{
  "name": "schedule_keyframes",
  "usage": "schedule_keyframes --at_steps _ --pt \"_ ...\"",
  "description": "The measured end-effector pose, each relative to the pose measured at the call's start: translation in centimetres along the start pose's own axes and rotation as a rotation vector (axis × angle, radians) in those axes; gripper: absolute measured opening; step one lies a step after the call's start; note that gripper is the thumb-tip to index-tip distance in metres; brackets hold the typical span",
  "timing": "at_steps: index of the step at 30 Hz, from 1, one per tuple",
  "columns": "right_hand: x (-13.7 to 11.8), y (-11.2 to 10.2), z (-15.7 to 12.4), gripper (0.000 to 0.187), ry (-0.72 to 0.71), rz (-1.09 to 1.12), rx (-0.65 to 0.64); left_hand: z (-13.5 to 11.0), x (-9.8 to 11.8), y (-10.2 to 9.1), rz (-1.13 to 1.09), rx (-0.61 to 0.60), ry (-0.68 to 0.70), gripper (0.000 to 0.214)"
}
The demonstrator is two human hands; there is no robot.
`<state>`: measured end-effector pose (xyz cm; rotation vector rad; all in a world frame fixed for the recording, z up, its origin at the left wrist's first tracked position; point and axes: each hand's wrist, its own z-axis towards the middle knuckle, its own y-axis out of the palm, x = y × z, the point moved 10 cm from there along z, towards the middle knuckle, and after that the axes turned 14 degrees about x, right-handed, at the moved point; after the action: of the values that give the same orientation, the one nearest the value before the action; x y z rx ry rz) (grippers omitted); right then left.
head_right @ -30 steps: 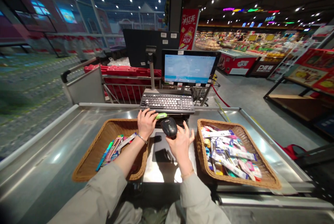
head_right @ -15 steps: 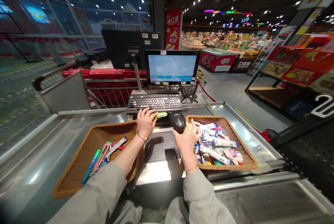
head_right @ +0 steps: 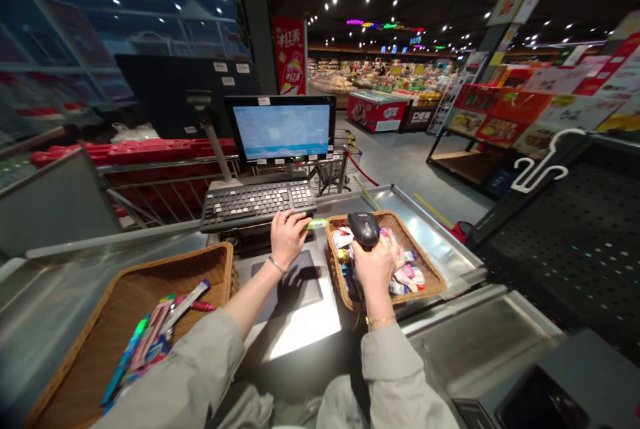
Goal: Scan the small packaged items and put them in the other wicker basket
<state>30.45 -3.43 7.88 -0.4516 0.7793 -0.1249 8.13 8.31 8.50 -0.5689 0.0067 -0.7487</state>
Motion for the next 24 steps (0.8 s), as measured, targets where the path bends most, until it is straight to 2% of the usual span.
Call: schedule_keyframes --at_steps 13,18,24 --pt "7.2 -4.0 2.8 0.039 0.103 -0.126 0.123 0.1 7.8 6.6 -0.175 -0.099 0.112 0.022" --pt "9.3 -4.8 3.3 0.033 0.146 -0.15 0.137 -0.1 10.2 8.7 -0.234 -0.129 0.148 0.024" --pt "11.2 -5.5 3.6 0.036 0.214 -0.172 0.145 -0.5 13.2 11.2 -0.261 -0.192 0.191 0.029"
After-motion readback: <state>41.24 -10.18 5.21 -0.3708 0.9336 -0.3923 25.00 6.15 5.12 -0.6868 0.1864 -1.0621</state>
